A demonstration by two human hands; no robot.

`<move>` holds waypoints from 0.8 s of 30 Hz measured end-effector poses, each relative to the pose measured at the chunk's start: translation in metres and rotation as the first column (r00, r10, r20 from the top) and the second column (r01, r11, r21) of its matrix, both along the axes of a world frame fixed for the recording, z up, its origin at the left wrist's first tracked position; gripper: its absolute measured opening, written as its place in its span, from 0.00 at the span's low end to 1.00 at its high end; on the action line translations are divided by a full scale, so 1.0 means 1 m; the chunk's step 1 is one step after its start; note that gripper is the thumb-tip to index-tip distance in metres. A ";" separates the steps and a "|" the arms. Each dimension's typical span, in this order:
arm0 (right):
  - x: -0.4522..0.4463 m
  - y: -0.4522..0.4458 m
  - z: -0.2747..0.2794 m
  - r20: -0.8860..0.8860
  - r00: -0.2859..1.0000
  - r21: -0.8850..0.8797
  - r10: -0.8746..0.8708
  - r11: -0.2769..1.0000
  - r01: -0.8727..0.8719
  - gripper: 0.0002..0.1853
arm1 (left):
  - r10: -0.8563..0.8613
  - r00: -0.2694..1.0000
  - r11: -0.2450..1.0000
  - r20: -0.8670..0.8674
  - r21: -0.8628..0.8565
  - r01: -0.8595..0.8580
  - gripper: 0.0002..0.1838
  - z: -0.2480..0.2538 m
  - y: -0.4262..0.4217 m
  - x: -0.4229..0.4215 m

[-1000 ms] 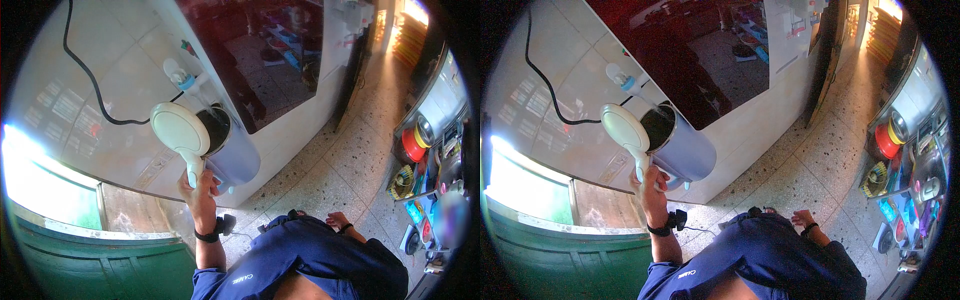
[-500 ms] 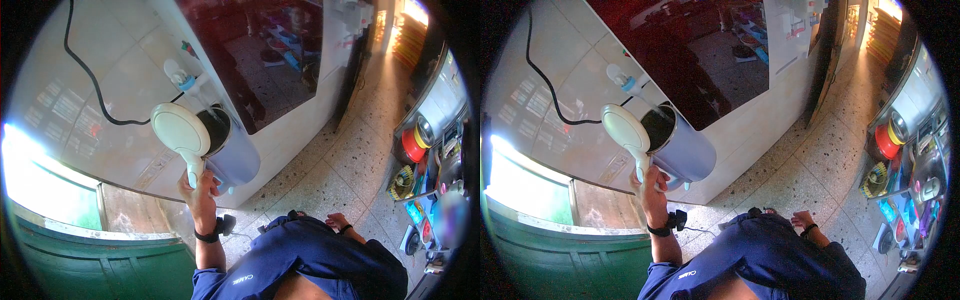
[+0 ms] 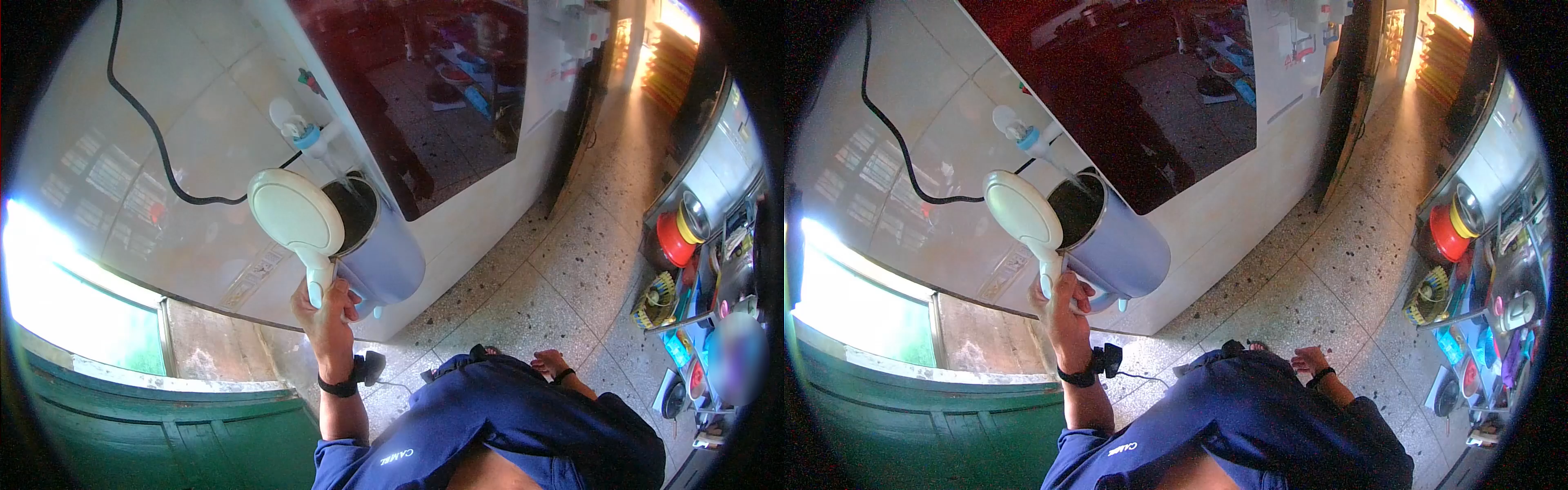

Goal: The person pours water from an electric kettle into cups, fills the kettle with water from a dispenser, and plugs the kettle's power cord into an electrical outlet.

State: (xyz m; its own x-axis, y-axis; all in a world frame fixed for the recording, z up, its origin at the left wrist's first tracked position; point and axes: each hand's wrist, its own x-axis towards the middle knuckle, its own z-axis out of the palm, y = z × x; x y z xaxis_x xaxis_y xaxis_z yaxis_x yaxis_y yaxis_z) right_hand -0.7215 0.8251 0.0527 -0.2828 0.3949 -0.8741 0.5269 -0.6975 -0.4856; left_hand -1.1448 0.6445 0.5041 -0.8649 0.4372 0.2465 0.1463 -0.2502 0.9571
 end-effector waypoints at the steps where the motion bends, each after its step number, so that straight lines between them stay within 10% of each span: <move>1: 0.000 0.000 0.000 -0.010 1.000 0.000 -0.007 1.000 0.007 0.14 | 0.001 1.000 1.000 -0.005 -0.001 -0.001 0.06 0.000 0.000 0.000; 24: 0.002 -0.001 -0.014 -0.015 1.000 0.030 0.001 1.000 -0.001 0.14 | -0.003 1.000 1.000 -0.003 0.007 0.003 0.06 -0.005 -0.001 -0.002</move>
